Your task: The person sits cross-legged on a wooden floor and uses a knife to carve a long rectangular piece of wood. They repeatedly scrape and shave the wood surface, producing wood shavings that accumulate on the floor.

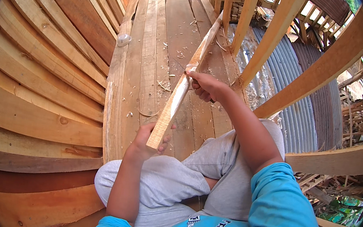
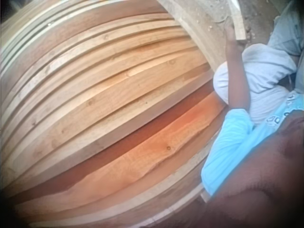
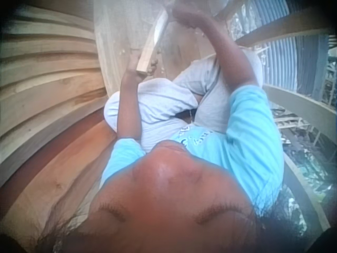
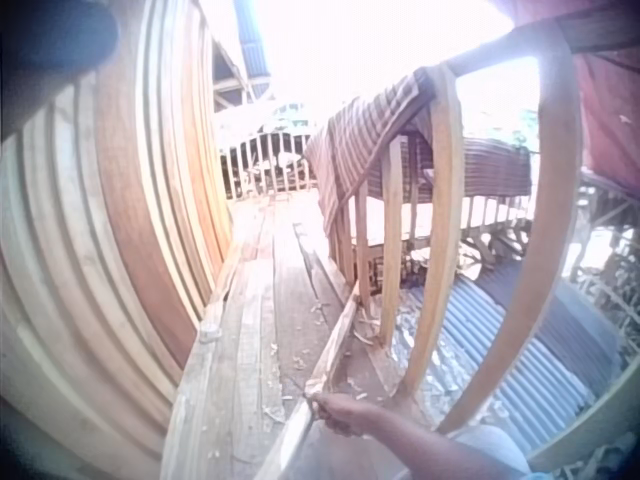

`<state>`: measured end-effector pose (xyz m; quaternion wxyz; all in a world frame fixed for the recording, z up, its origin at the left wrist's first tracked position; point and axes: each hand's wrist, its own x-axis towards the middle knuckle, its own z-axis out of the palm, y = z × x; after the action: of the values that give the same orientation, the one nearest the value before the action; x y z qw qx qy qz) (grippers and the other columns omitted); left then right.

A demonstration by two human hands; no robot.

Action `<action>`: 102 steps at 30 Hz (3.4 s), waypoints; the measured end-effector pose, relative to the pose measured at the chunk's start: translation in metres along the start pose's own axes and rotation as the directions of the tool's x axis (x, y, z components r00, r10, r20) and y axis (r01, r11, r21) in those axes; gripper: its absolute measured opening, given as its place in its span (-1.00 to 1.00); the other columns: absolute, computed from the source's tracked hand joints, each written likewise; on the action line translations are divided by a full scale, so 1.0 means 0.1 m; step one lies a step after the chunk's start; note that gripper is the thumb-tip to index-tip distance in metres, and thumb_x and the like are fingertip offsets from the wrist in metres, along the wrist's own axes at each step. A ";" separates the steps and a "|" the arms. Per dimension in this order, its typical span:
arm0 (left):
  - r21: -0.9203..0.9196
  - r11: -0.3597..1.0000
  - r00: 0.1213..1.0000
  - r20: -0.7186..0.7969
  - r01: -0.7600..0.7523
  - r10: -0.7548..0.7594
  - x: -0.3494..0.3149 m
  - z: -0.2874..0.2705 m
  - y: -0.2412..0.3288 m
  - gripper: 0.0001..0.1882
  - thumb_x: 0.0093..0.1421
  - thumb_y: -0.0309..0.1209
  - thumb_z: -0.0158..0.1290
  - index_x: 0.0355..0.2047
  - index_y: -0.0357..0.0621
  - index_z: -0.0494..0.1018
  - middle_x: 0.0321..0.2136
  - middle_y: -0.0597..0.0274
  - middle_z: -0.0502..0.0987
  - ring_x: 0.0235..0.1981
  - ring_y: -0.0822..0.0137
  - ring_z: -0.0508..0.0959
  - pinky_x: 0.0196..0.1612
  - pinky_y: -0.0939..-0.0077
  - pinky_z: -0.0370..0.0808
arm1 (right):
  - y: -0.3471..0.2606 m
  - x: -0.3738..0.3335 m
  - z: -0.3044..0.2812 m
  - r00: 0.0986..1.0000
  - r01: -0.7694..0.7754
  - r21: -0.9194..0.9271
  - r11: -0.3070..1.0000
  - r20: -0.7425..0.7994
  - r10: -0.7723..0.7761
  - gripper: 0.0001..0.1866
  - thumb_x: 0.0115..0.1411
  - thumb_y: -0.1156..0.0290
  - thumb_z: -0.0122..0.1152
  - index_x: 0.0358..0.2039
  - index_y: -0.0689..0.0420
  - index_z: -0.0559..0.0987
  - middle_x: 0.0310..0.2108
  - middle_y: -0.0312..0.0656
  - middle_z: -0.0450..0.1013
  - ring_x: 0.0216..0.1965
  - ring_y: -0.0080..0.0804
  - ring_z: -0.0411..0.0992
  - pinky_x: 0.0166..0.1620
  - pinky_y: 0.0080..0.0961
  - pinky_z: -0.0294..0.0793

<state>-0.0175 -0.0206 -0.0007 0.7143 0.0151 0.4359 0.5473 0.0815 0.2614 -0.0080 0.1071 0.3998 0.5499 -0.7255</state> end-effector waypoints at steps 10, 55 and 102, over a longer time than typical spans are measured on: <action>0.027 0.997 0.997 0.039 -0.066 0.065 -0.01 0.06 -0.01 -0.49 0.40 -0.14 -0.33 0.06 -0.34 0.35 -0.60 0.15 0.42 -0.76 0.36 0.40 -0.73 0.52 0.33 | -0.05 -0.14 -0.10 0.981 -0.095 0.227 0.969 0.184 0.053 -0.39 0.34 -0.26 -0.14 -0.72 -0.15 0.13 -0.80 -0.56 -0.03 -0.81 -0.75 -0.19 -0.75 -0.65 -0.28; -0.024 1.000 0.999 0.034 -0.017 0.018 -0.12 -0.08 0.08 -0.48 0.39 -0.15 -0.32 0.09 -0.33 0.34 -0.59 0.18 0.41 -0.76 0.36 0.39 -0.76 0.53 0.32 | -0.19 -0.57 -0.51 0.786 -0.027 -0.862 0.506 -0.331 -0.522 -0.31 0.22 -0.23 0.11 -0.44 0.30 0.64 -0.52 0.01 0.54 -0.41 -0.09 0.54 -0.29 -0.18 0.47; -0.488 0.854 0.901 0.430 0.179 0.058 -0.11 -0.09 -0.02 -0.47 0.39 -0.15 -0.32 0.08 -0.43 0.23 -0.49 0.15 0.33 -0.67 0.34 0.38 -0.68 0.50 0.35 | 0.19 -0.06 0.23 0.569 0.122 -0.898 0.423 -0.286 -0.771 -0.39 0.35 0.11 -0.28 -0.53 0.27 0.63 -0.46 0.23 0.54 -0.37 0.26 0.54 -0.19 0.13 0.50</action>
<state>-0.0225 -0.0341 -0.0007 0.7873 -0.0707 0.1050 0.6035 0.0859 0.2321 -0.0159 -0.1490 0.3571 0.9016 -0.1932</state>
